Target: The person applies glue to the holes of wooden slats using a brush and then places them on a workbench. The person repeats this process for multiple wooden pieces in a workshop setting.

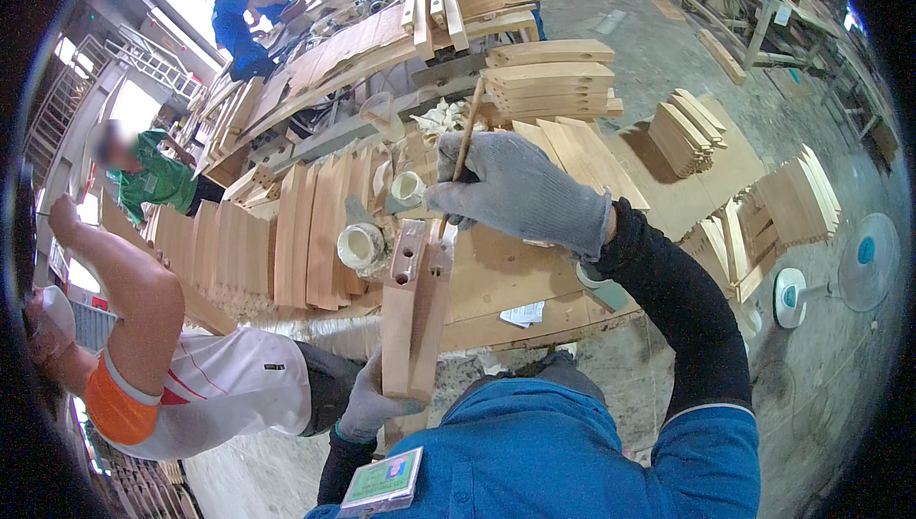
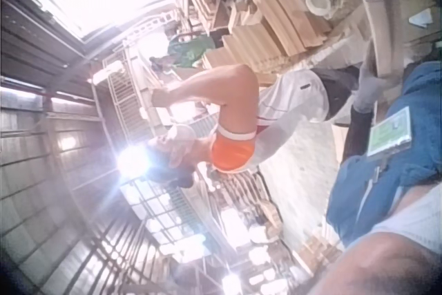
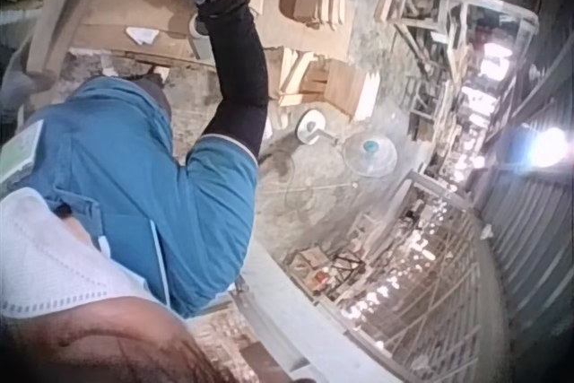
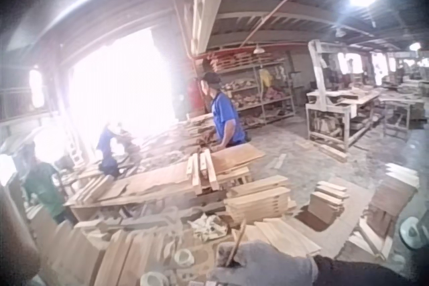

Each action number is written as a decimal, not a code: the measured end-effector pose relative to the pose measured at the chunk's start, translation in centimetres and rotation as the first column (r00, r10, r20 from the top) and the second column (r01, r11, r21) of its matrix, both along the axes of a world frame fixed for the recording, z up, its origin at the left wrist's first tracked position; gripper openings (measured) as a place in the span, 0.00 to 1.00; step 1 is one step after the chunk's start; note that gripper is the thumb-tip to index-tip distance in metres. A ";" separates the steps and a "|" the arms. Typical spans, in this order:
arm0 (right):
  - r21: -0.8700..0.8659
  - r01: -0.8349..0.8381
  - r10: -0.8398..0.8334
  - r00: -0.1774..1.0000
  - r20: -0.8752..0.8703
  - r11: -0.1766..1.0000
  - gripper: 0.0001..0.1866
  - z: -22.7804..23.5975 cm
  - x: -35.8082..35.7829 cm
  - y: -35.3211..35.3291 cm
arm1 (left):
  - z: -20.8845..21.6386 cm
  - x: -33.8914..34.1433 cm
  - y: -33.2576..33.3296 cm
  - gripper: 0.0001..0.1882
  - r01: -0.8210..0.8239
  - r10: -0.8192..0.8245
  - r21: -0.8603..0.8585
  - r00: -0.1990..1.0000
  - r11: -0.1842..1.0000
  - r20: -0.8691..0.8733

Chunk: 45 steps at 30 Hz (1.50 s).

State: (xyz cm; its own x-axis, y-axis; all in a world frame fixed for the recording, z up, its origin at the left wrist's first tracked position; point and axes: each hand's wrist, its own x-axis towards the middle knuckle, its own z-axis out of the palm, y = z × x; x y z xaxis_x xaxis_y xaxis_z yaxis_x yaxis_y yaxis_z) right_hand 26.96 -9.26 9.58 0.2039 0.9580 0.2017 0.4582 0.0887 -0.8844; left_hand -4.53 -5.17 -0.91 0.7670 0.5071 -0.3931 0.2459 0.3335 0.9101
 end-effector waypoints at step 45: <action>0.432 0.121 0.275 0.614 -0.740 0.894 0.24 -15.5 1.1 -1.5 | 1.2 14.1 7.2 0.49 -0.261 0.176 0.252 0.932 0.932 0.316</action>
